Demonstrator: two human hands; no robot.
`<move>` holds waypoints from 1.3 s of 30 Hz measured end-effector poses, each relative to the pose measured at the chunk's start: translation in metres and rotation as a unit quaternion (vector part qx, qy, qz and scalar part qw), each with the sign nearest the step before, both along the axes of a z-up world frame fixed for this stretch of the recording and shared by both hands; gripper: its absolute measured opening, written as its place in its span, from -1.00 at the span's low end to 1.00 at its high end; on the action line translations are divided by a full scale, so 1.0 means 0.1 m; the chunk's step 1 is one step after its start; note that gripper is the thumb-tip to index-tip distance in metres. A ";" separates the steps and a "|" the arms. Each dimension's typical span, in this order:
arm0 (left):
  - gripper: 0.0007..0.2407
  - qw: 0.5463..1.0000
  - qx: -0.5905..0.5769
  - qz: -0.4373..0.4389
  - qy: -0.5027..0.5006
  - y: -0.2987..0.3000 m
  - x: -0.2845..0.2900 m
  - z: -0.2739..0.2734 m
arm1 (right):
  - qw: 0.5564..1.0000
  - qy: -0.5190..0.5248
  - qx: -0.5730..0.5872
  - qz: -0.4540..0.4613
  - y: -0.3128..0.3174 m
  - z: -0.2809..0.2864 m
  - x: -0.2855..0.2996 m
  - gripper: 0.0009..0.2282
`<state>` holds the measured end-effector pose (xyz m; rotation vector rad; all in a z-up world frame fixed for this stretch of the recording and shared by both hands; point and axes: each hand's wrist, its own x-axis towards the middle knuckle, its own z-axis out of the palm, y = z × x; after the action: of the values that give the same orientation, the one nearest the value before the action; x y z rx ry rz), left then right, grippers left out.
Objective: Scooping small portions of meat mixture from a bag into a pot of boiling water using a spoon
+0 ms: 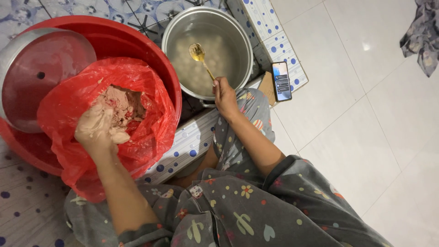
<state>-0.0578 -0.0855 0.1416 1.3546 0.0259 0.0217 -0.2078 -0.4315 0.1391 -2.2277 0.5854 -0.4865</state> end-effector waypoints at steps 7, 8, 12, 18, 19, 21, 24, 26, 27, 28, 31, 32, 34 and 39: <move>-0.69 0.989 0.133 0.042 -0.049 0.21 0.16 -0.82 | 1.000 -0.010 -0.014 -0.012 -0.05 -0.20 -0.01 -0.86; -0.73 0.978 0.160 0.024 -0.131 0.28 0.25 -1.07 | 0.999 -0.012 -0.036 -0.028 -0.07 -0.26 0.00 -0.87; -0.81 0.982 0.107 0.025 -0.155 0.17 0.17 -1.03 | 0.999 -0.014 -0.040 -0.009 -0.10 -0.27 -0.02 -0.87; -0.78 0.999 0.026 0.014 0.046 -0.08 -0.14 0.39 | 0.998 0.005 -0.054 -0.012 -0.11 -0.26 -0.04 -0.86; -0.79 0.999 0.030 0.012 0.021 -0.11 -0.12 0.41 | 0.998 0.003 -0.066 -0.006 -0.12 -0.25 -0.05 -0.86; -0.78 0.999 0.032 0.019 -0.003 -0.08 -0.04 0.30 | 0.997 0.000 -0.079 0.009 -0.10 -0.18 -0.07 -0.86; -0.70 0.991 0.099 0.026 -0.092 0.02 0.05 -0.02 | 0.998 -0.010 -0.065 0.015 0.00 -0.10 -0.09 -0.86; -0.69 0.994 0.086 0.059 -0.022 -0.05 0.02 -0.04 | 1.000 -0.009 -0.010 0.023 0.04 -0.07 -0.11 -0.84; -0.69 0.994 0.087 0.066 -0.020 -0.03 0.01 0.24 | 0.999 -0.007 -0.010 0.030 0.12 0.02 -0.08 -0.84; -0.63 0.997 0.057 0.061 0.003 -0.01 -0.01 0.52 | 0.999 -0.015 0.023 0.040 0.20 0.11 -0.06 -0.83; -0.64 0.999 0.010 0.036 0.033 0.04 -0.06 0.75 | 0.997 -0.016 0.032 0.067 0.37 0.37 0.01 -0.84; -0.71 0.999 -0.005 0.012 0.040 0.06 -0.08 0.73 | 0.997 -0.010 0.010 0.080 0.42 0.44 0.03 -0.84; -0.80 0.998 -0.029 -0.025 0.050 0.06 -0.10 0.65 | 0.994 -0.026 0.020 0.102 0.71 0.80 0.13 -0.88; -0.69 0.999 -0.018 0.004 -0.039 -0.07 -0.06 0.47 | 0.982 -0.045 -0.028 0.179 1.27 1.41 0.24 -0.89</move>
<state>-0.0642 -0.0921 0.1887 1.3162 -0.0335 0.0805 -0.1836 -0.3041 0.2797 -2.2845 0.1180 -0.4177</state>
